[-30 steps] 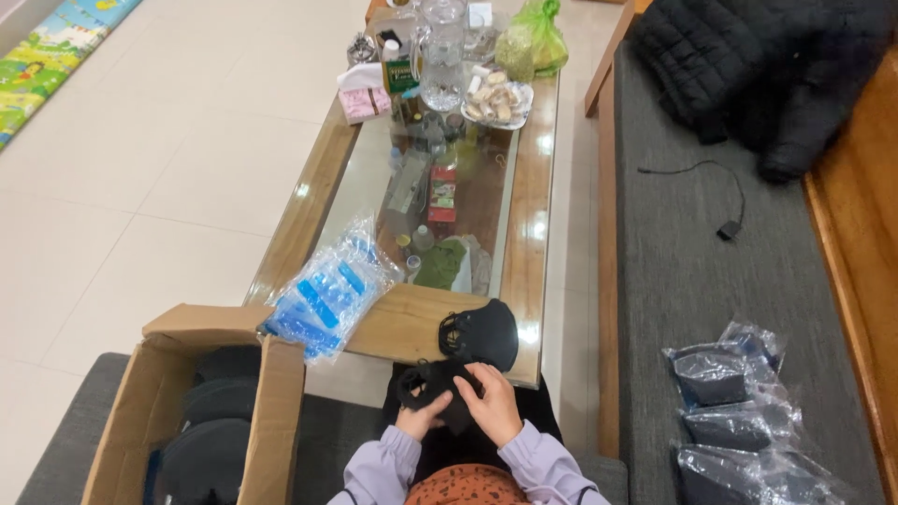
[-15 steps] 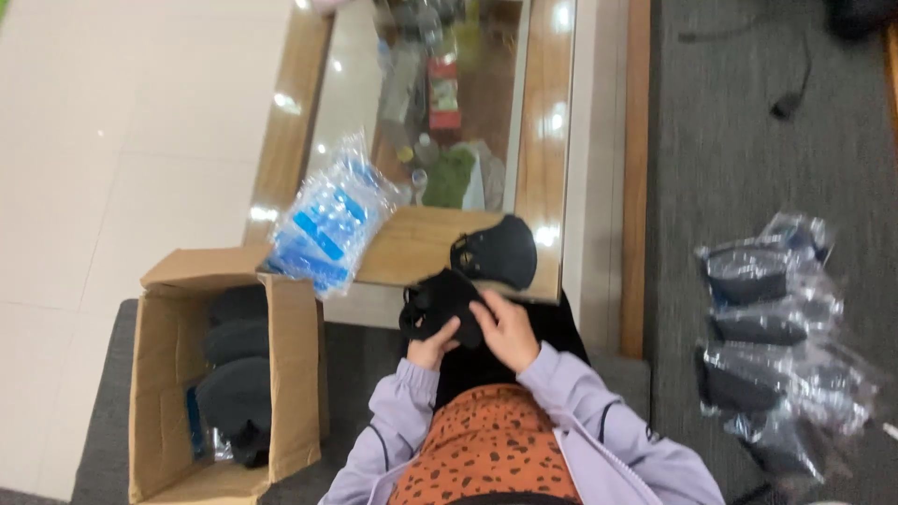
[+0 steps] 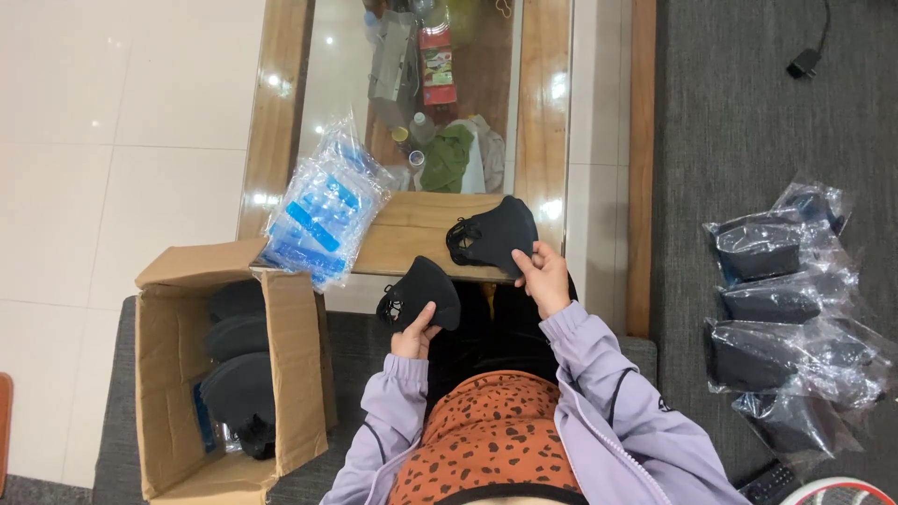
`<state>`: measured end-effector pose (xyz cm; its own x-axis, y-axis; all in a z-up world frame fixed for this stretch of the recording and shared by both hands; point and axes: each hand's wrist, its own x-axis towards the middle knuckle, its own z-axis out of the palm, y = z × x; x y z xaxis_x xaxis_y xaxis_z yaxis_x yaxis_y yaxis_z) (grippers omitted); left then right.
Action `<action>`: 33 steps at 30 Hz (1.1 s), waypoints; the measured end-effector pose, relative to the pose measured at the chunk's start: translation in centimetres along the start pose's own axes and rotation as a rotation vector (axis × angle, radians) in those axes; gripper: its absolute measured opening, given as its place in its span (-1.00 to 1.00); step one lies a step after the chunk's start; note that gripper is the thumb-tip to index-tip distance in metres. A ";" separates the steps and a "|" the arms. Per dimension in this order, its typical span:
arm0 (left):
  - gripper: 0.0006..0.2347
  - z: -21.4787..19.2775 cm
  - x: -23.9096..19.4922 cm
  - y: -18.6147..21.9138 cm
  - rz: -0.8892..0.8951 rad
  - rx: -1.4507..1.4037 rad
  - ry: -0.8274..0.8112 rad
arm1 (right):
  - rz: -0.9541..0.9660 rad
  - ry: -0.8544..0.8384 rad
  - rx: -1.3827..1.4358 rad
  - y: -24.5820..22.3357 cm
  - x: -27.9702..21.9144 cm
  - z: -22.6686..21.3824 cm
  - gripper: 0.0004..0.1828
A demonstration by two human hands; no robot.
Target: The person is taking black fabric masks from a cardboard box and placing them into individual clear plastic bags.
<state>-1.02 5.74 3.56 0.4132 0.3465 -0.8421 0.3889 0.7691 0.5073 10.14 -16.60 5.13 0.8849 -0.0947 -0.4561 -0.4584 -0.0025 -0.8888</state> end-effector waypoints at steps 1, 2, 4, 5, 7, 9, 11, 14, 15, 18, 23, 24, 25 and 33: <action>0.00 -0.1 -0.5 0.1 0.001 -0.003 0.000 | -0.002 -0.001 -0.001 1.0 0.3 0.0 -0.83; -0.01 0.1 -0.8 0.3 -0.013 0.013 -0.016 | -0.008 0.003 -0.027 1.7 1.0 0.0 -0.80; -0.01 1.0 -2.5 1.2 -0.015 0.021 -0.046 | -0.035 0.007 -0.049 2.2 1.4 -0.2 -0.78; 0.01 1.6 -3.8 1.9 -0.057 0.058 -0.047 | -0.041 0.014 -0.163 2.1 1.2 -0.3 -0.67; 0.04 1.8 -3.8 2.0 -0.089 0.089 -0.056 | -0.060 0.021 -0.276 1.0 0.9 -0.3 -0.56; 0.16 0.6 -0.7 0.5 -0.094 0.083 -0.067 | -0.010 0.035 -0.640 -0.2 0.4 -0.5 -0.48; 0.14 0.8 -0.6 0.3 -0.087 0.081 -0.072 | 0.006 0.037 -0.706 -1.5 -0.6 -0.3 -0.48; 0.13 1.0 -0.6 0.3 -0.088 0.092 -0.080 | 0.021 0.024 -0.780 -5.2 -3.0 0.2 -0.44; 0.13 1.1 -0.7 0.3 -0.094 0.103 -0.083 | 0.017 0.005 -0.788 -6.8 -4.0 0.4 -0.38; -0.45 2.3 -3.6 1.3 -0.060 0.033 -0.082 | -0.320 0.127 -0.887 -2.7 -1.9 0.2 -0.43; -0.42 2.8 -3.6 1.2 -0.057 0.042 -0.127 | -0.219 0.077 -0.908 -3.3 -1.9 0.2 -0.47; -0.43 3.0 -3.5 1.2 -0.051 0.035 -0.142 | -0.202 0.075 -0.904 -3.4 -1.9 0.2 -0.48; -0.43 3.1 -3.6 1.2 -0.048 0.033 -0.145 | -0.207 0.077 -0.904 -3.3 -1.9 0.1 -0.48; -0.34 4.9 -5.4 1.6 -0.149 0.066 -0.143 | -0.411 -0.082 -0.693 -5.9 -5.1 0.8 -0.53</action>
<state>1.37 2.48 9.78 0.4581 0.1479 -0.8765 0.5058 0.7675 0.3939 8.37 -15.31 12.66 0.9848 0.1210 -0.1248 -0.0187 -0.6399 -0.7682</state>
